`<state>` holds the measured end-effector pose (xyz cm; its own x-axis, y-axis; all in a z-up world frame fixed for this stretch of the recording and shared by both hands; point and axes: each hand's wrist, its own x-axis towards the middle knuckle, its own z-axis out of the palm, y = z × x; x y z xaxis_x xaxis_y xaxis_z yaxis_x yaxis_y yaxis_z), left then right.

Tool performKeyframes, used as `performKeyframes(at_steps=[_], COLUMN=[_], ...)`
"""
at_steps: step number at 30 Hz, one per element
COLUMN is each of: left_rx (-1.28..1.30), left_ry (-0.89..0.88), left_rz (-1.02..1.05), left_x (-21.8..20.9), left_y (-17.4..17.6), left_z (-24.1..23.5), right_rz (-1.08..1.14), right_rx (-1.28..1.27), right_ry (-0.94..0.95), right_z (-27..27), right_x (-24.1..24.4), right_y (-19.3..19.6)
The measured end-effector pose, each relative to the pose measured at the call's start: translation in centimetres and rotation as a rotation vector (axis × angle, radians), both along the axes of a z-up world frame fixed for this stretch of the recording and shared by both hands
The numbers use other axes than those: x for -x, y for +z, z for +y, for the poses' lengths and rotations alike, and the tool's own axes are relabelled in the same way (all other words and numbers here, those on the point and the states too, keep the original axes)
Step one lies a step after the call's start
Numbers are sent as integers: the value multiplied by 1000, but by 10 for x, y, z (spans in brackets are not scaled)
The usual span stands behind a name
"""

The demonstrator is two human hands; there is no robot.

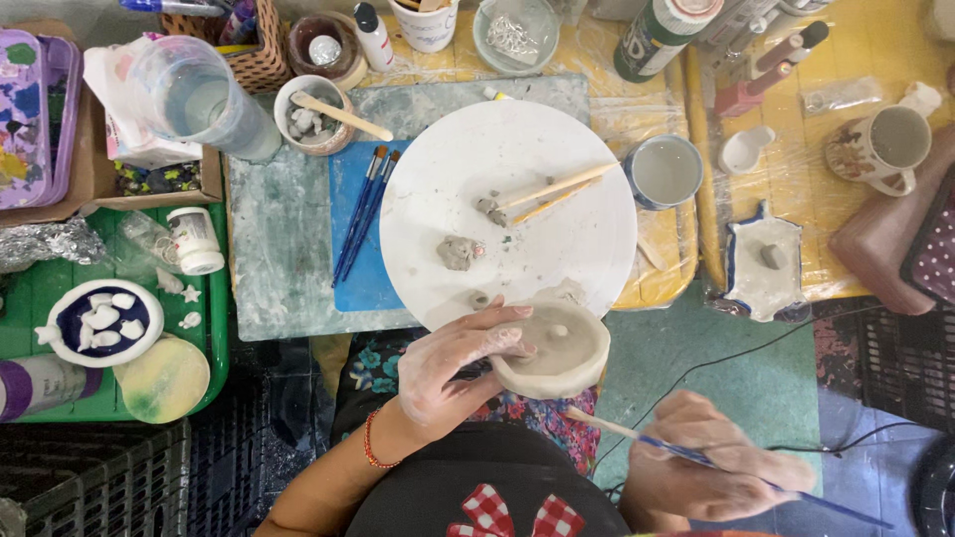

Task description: The person holds a small white ceramic bowl in their left hand and uses a paintbrush in their right hand to apply a white substance to the interior surface. They rotate the bowl to access different areas, repeatedly dipping the brush into a container of liquid on the table to reload the brush.

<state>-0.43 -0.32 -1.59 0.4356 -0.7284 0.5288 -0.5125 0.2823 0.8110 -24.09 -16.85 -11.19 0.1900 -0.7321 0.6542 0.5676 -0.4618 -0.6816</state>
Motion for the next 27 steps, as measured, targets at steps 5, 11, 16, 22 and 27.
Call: performKeyframes(at_steps=[5,11,16,22,27], left_rx=[14,-13,-1,-28,-14], left_ry=[2,39,42,40,41], left_rz=[109,178,196,301,378], left_x=[-1,0,2,-1,1], left_y=[-6,-18,-23,-30,-32], left_z=[0,-6,-7,-2,-6], right_rz=[226,178,185,223,697], right_rx=[-68,-41,-39,-69,130], right_ry=[-430,-386,-226,-442,-571], right_z=[20,21,17,-45,-99], right_x=[-22,-31,-51,-49,-79], right_y=[-1,0,29,18,34])
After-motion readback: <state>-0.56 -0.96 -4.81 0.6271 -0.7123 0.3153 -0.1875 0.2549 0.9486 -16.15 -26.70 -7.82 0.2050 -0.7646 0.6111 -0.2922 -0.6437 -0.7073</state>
